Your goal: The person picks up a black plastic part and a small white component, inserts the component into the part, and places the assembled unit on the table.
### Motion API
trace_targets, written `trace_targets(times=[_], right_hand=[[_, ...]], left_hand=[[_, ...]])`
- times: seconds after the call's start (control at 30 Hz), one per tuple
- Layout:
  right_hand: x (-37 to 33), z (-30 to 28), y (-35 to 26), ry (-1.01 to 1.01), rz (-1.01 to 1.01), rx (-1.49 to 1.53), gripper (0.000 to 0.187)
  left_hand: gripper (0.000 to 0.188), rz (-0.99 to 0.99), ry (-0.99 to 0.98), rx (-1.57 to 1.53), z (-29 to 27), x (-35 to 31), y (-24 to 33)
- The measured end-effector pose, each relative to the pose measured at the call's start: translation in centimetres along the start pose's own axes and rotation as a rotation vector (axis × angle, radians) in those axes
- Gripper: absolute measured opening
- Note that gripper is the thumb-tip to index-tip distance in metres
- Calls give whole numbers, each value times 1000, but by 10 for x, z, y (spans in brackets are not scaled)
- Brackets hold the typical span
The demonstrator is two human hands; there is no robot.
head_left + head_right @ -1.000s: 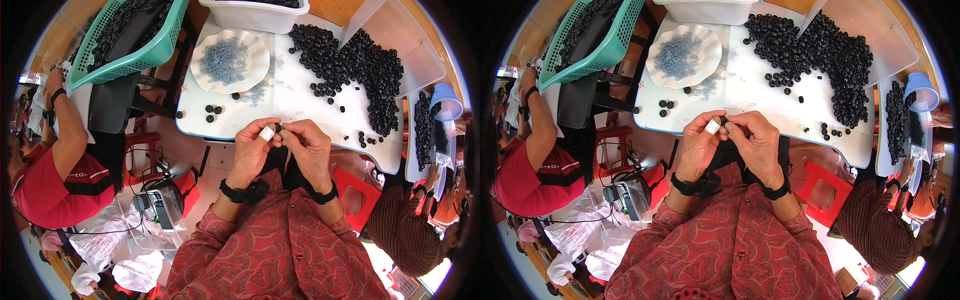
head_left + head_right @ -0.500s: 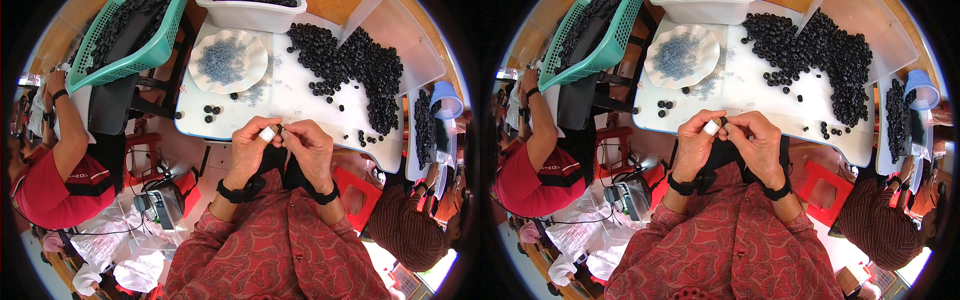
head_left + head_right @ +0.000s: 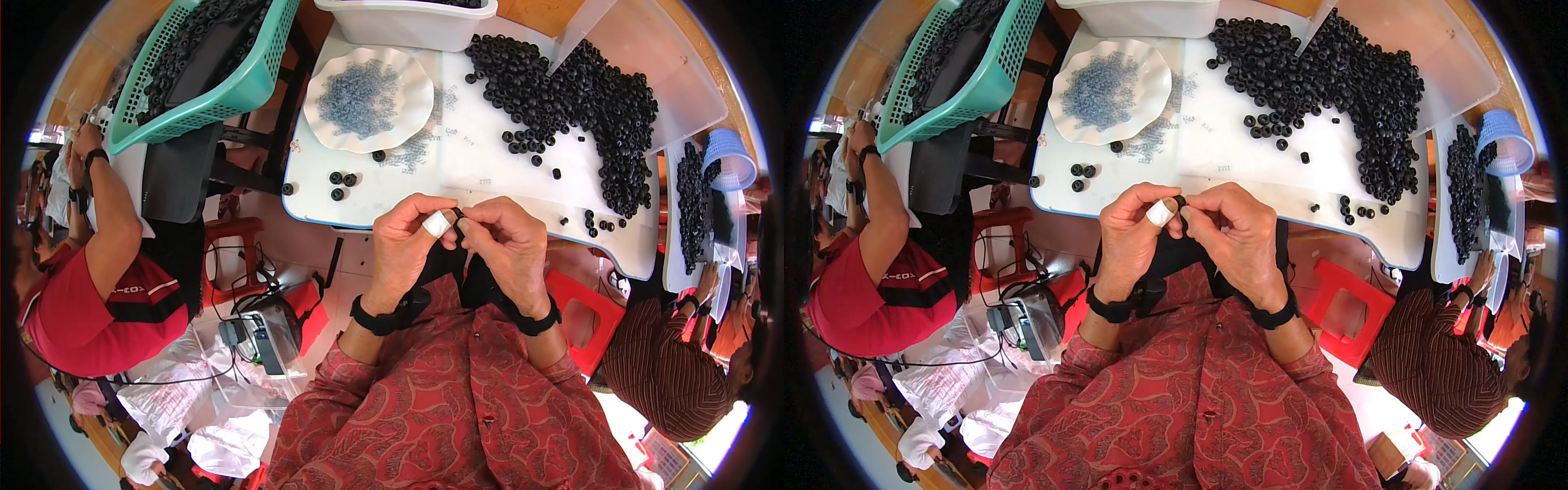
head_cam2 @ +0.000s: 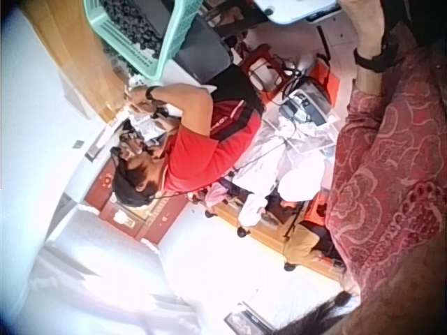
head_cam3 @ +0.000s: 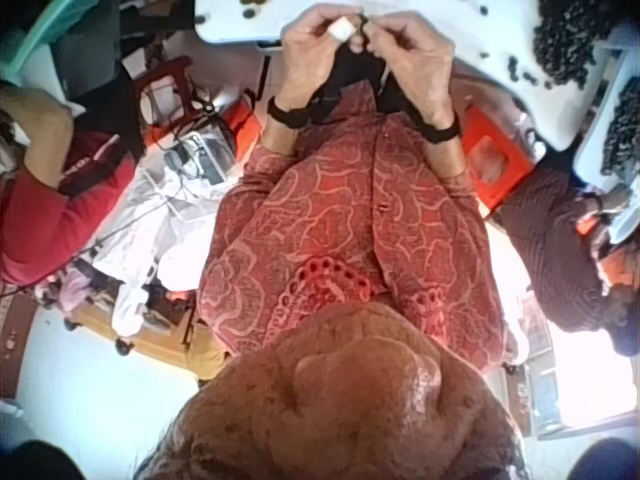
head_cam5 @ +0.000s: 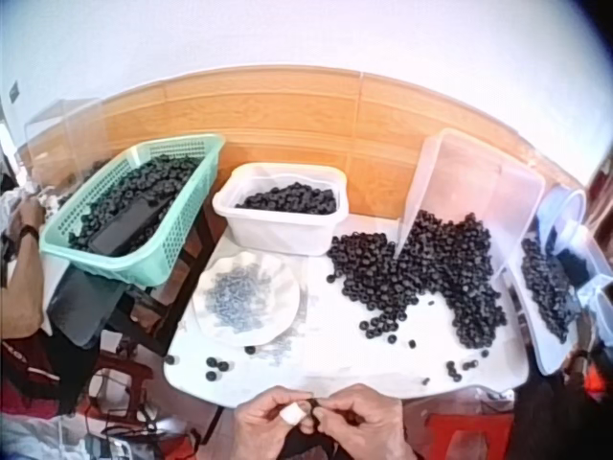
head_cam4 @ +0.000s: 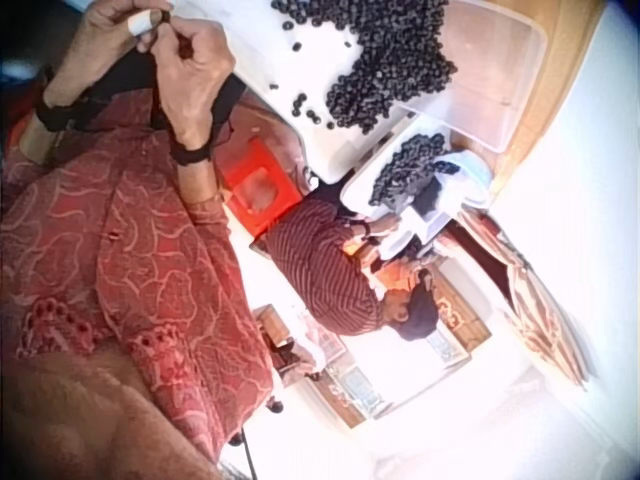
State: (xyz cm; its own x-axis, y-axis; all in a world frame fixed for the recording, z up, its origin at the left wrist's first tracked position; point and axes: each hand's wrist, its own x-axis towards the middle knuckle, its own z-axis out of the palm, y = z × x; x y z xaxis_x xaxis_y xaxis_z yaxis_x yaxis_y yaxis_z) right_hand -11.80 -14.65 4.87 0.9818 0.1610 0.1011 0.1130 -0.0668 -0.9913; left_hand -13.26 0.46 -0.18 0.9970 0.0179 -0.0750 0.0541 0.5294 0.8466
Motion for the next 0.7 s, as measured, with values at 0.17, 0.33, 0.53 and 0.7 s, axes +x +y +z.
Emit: trace_targets(times=[0.17,0.33,0.53,0.7], right_hand=[[-1,-5,5,-44,89,-17,3],[-2,-3,16,-42,21,-113,9],[3,-7,20,-40,-113,-231,16],[4,-11,25,-45,-53,-213,17]], left_hand=[[15,1,-24,86,1,-1,1],[14,-19,29,132,-1,-5,1],[17,-57,43,154,1,3,1],[17,-70,36,121,2,6,-3]])
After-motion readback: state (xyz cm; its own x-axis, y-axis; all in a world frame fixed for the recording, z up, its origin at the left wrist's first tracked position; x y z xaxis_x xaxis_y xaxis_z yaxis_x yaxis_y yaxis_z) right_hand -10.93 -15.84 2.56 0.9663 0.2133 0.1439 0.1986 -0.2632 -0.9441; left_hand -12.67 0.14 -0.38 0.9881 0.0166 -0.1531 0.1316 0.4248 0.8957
